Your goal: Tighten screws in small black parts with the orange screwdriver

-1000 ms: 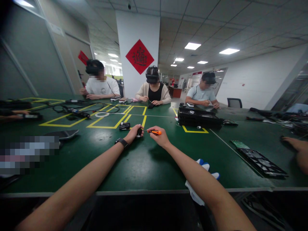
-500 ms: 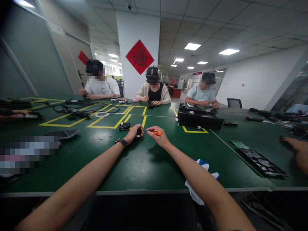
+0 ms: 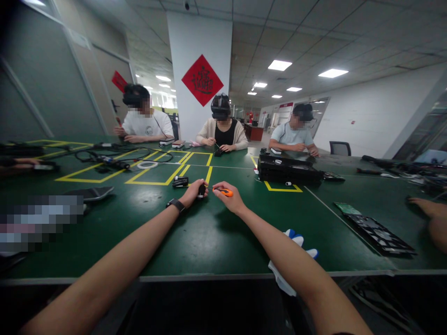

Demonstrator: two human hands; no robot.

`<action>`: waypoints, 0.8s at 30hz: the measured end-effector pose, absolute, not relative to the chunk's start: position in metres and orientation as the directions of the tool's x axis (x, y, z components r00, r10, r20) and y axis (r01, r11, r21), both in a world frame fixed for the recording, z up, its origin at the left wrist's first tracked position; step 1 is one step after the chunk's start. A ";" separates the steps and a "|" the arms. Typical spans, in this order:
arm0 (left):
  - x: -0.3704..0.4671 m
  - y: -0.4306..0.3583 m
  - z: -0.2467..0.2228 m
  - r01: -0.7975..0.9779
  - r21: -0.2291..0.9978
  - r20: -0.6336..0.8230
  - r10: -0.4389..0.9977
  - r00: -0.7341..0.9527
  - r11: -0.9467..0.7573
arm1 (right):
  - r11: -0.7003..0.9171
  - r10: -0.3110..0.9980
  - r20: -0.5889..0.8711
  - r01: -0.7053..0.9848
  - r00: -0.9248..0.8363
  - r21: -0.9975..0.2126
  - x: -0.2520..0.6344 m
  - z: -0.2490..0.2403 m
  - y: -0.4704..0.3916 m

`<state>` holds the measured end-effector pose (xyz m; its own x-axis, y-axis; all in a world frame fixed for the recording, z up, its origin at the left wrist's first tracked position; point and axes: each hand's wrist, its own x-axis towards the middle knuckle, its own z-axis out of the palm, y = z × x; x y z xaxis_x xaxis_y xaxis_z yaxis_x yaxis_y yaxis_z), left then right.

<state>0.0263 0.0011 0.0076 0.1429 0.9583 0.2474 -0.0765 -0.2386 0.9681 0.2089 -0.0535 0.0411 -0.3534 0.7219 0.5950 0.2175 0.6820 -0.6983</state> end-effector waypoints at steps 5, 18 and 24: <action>0.026 0.002 0.007 -0.079 0.968 0.247 0.958 0.147 -0.238 | 0.677 0.723 0.595 0.187 -0.352 -0.712 0.210 0.040 -0.053; 0.026 0.000 0.008 -0.075 0.969 0.245 0.959 0.144 -0.237 | 0.683 0.720 0.603 0.193 -0.344 -0.705 0.211 0.043 -0.054; 0.026 0.002 0.006 -0.069 0.970 0.240 0.961 0.140 -0.232 | 0.703 0.702 0.621 0.201 -0.348 -0.682 0.210 0.044 -0.054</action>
